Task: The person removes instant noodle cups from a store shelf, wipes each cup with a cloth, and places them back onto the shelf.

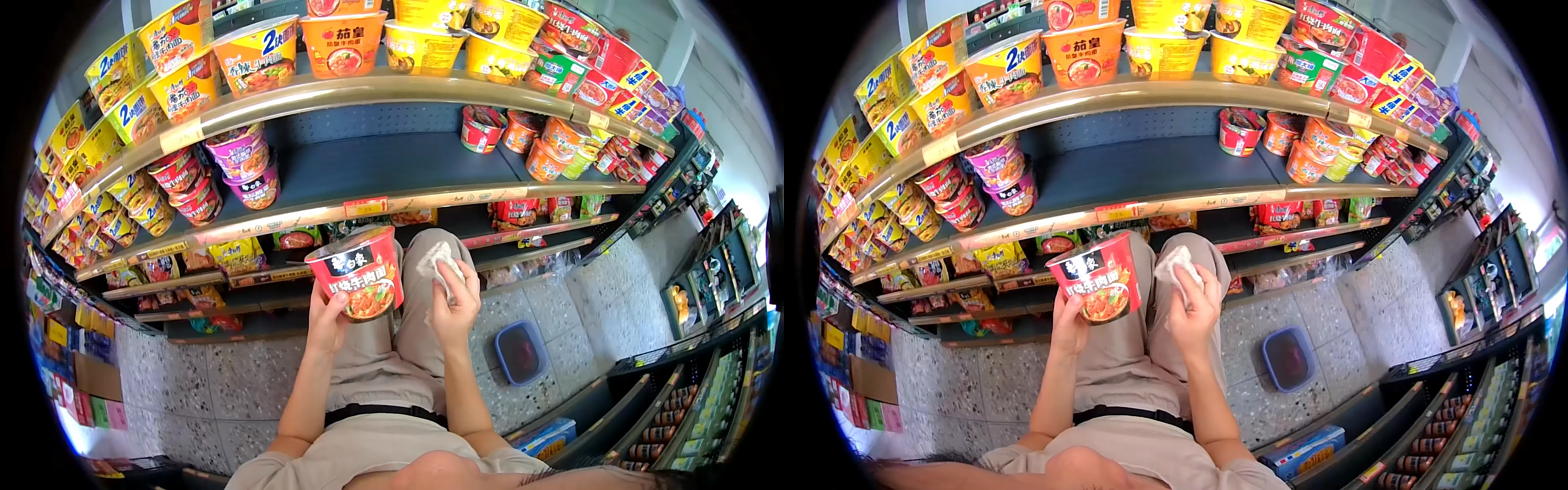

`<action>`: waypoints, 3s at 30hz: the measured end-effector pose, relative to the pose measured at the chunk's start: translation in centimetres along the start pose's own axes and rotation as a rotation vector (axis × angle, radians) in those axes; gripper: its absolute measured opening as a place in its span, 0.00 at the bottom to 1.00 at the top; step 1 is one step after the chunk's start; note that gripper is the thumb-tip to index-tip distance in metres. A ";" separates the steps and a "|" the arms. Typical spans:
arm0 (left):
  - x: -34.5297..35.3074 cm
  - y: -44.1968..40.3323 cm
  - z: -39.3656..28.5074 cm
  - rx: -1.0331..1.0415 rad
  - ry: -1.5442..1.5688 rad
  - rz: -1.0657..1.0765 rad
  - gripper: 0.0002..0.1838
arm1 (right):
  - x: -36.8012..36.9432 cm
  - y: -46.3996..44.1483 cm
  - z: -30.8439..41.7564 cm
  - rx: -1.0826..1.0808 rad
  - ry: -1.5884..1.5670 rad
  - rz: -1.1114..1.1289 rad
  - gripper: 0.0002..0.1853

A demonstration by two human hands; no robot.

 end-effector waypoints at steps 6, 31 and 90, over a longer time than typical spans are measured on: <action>-0.8 -0.6 1.0 -0.030 -0.051 -0.063 0.29 | 0.9 1.6 8.0 -0.408 -0.091 0.250 0.25; 0.3 0.4 0.8 -0.126 0.003 0.106 0.42 | 2.8 2.7 -2.7 0.812 -0.896 0.160 0.18; 0.2 0.3 1.2 -0.058 -0.093 -0.010 0.39 | -1.4 -2.0 0.9 -0.043 0.026 -0.075 0.19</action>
Point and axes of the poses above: each hand's wrist, its own y-axis away from the middle knuckle, its own x-axis out of the palm, z = x × y, the point moved 4 cm from there along -y, towards the middle knuckle, and after that the axes turned 3 degrees about -z, right-handed, at the moved point
